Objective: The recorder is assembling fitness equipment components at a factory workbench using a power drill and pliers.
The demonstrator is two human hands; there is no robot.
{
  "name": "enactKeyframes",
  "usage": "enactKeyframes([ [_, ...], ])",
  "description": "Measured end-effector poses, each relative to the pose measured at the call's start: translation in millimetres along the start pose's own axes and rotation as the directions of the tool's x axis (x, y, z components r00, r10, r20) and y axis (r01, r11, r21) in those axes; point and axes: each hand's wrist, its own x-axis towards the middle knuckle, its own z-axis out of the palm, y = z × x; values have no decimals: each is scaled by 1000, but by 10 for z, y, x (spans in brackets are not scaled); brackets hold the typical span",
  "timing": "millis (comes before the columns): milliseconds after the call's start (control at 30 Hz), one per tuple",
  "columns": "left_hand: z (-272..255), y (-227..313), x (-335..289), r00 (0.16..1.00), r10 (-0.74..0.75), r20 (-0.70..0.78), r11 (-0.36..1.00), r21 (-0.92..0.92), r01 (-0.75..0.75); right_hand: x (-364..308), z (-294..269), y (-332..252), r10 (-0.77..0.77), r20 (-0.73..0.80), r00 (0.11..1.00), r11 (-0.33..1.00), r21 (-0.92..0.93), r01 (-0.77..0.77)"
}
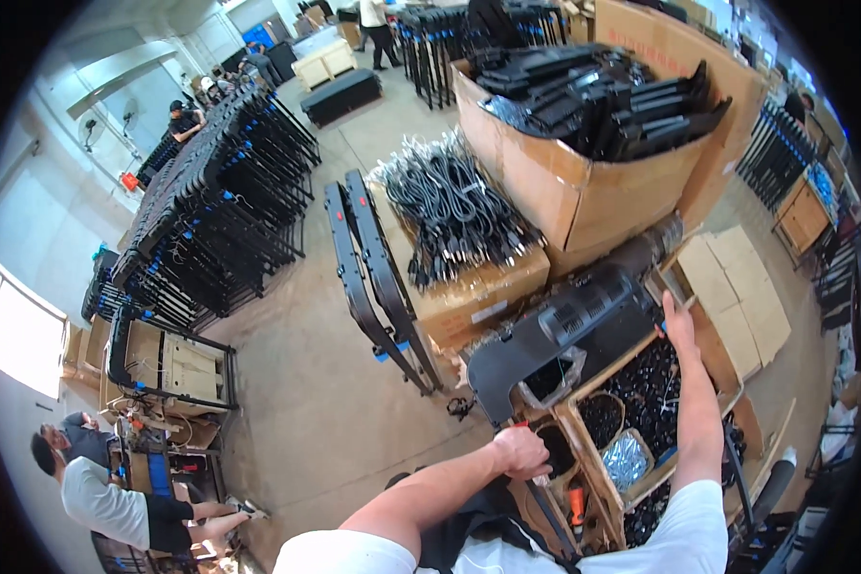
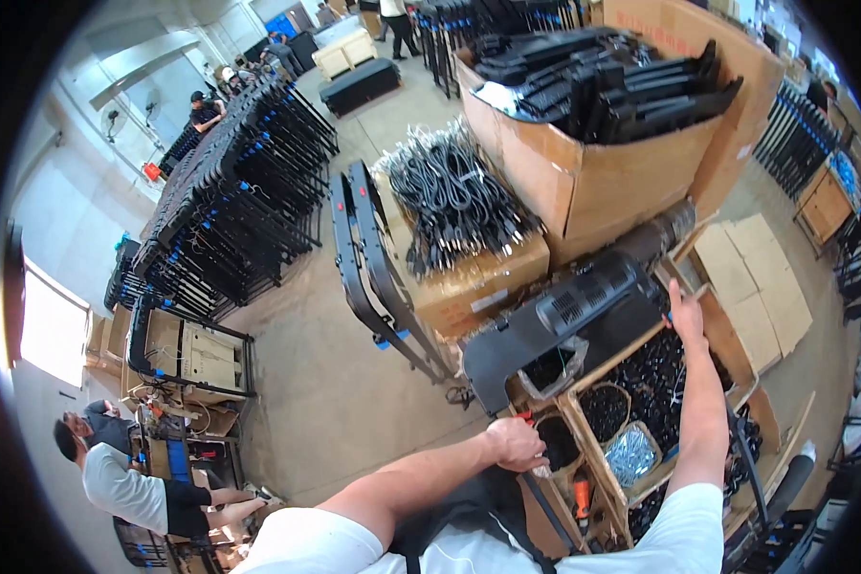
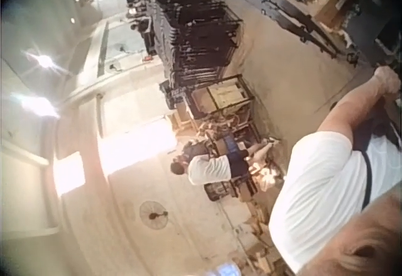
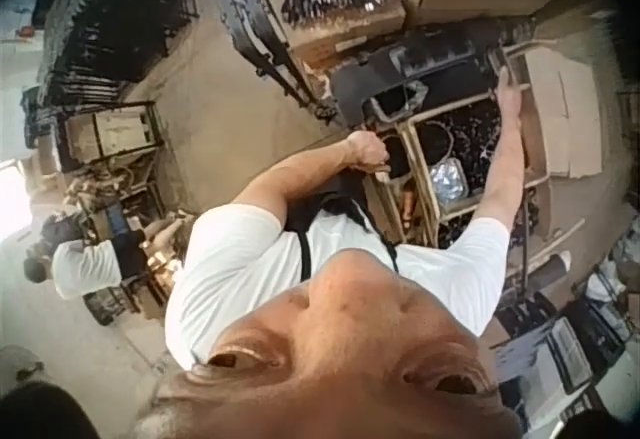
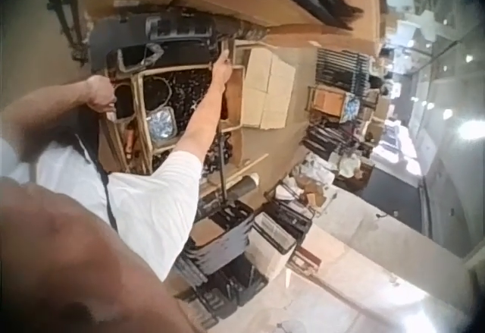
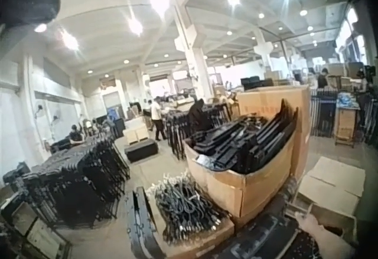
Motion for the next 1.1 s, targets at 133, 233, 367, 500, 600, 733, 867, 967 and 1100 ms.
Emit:
enactKeyframes([
  [133,100,-1,-92,995,-21,-101,1000,-16,20,-377,-342,-14,-144,61,988,933,-325,156],
  [233,113,-9,-141,978,22,-209,1000,-4,-24,-594,-834,475,59,62,996,881,-472,-23],
  [367,272,-57,-187,794,182,-580,978,26,-205,-837,-1023,1001,348,191,918,919,-264,-294],
  [500,788,153,-593,632,148,-760,906,-153,-395,-914,-1057,1336,304,93,948,933,-229,-277],
  [600,1062,58,-794,925,-380,3,453,-871,189,-937,-1122,1266,258,-20,966,937,-238,-255],
  [733,1371,-138,-344,955,-295,19,-529,-836,-147,-1141,-1367,867,122,-176,977,943,-287,-170],
  [867,1371,-235,-212,974,-208,86,-616,-785,-62,-1596,-1724,308,-160,-270,949,888,-460,19],
  [967,1086,-254,-867,990,-115,-77,-683,-718,-135,-2241,-1830,-847,-303,-295,906,858,-499,125],
  [1100,668,-391,-1627,933,-266,-243,-500,-792,-349,-2791,-2228,-1940,-405,-401,822,840,-519,161],
])
